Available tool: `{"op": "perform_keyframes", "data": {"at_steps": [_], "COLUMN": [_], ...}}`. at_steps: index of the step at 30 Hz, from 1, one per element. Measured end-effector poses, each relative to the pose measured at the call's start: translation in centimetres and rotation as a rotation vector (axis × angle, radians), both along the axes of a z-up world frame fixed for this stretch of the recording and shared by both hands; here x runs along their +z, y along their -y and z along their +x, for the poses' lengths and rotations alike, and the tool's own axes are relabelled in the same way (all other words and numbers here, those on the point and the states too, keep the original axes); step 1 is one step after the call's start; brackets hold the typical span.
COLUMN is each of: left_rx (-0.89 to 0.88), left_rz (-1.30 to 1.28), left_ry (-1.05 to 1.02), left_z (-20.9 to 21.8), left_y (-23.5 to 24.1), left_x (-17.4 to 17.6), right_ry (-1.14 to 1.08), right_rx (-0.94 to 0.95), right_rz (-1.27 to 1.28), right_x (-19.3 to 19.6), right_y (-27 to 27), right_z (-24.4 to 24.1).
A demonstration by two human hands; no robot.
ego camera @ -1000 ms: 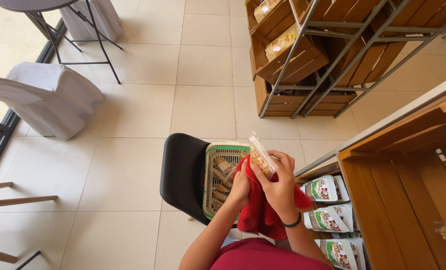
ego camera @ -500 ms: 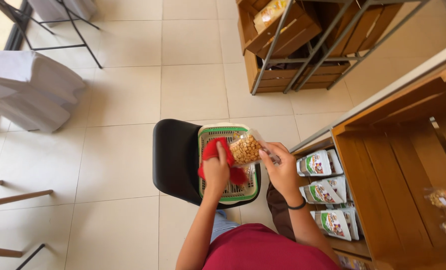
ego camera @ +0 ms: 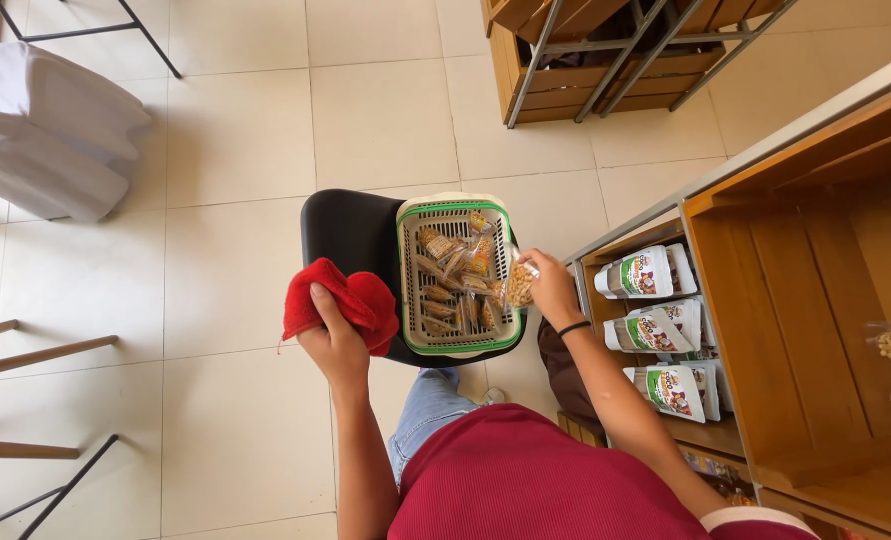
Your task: The person takes packaged food items from a shelf, wipes them with a red cloth, and places them into a basket.
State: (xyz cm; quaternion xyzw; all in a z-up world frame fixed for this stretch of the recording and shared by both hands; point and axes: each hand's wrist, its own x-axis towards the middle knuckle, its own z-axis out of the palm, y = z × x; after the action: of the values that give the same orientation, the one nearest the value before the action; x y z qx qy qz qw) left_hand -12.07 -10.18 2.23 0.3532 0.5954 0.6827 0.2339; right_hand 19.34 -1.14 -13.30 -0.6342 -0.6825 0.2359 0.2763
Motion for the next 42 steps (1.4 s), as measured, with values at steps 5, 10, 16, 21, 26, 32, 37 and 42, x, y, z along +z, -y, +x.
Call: {"op": "perform_keyframes", "data": {"at_steps": [5,10,16,21,26,32,37,42], "left_rx": [-0.031,-0.069,-0.115,-0.224,-0.425,-0.756,-1.023,-1.098], "left_rz": [-0.086,-0.107,-0.192,-0.17,-0.141,-0.15,-0.012,0.32], "left_ry": [-0.056,-0.141,-0.12,-0.176,-0.19,-0.183,-0.212,-0.351], "left_z": [-0.5,-0.7,-1.1,-0.4,2.3,8.4,13.4,15.5], "left_y": [0.5,0.1,-1.6,-4.8,-8.7,-12.4,-14.1,-14.1], "left_x": [-1.3,-1.0,-1.9,-1.7,-1.2,-0.5,2.1,3.1], "right_ry": [0.128,0.177,0.362,0.479,0.237,-0.265,-0.413,0.576], "right_rx": [0.1,0.155,0.339,0.589,0.458,-0.216,-0.685,-1.119], "right_rz": [-0.212,-0.318,-0.351,-0.46,-0.556,-0.184,0.285,0.452], "right_x": [-9.8,-14.9,-23.6,-21.7,-22.9,-4.9,7.6,13.0], "right_y": [-1.9,-4.6,-3.4,2.2,5.3,5.1,7.1,11.1], "right_z": [0.5,-1.0,-2.0,-3.1,0.3,8.8,21.4,34.2]}}
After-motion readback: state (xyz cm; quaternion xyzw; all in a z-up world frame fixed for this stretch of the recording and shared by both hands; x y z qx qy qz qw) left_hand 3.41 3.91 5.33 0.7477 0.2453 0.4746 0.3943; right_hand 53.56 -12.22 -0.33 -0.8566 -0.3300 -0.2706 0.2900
